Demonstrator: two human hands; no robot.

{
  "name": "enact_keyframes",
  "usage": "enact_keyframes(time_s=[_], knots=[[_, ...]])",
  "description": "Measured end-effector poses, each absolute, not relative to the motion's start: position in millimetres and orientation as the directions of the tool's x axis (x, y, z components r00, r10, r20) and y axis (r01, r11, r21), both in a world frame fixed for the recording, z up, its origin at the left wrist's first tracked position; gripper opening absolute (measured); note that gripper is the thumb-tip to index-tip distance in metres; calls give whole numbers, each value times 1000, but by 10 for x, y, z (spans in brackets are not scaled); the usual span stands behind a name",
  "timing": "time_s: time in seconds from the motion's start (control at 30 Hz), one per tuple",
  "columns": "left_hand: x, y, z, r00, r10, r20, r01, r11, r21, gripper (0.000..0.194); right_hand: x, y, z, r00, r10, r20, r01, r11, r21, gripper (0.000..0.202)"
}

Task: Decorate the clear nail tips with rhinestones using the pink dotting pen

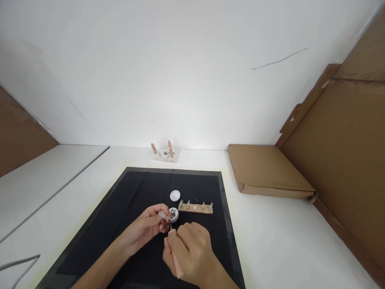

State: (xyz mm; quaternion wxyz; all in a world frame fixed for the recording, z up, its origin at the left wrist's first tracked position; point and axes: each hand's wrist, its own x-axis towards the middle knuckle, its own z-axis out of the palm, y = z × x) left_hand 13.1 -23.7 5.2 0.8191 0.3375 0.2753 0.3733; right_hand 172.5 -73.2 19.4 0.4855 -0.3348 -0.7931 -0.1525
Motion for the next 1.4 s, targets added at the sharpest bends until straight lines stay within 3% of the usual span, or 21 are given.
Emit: enact_keyframes(time_s=[0.67,1.4], knots=[[149,-236,49,565,796,-217,-174,372,912,24,1706,-732,199,-297,351,888,665,743,-72,8],[143,-246,70,549,808,-215,-296,428,854,21,1703,-732,202,-310,368,876,674,736,-71,9]])
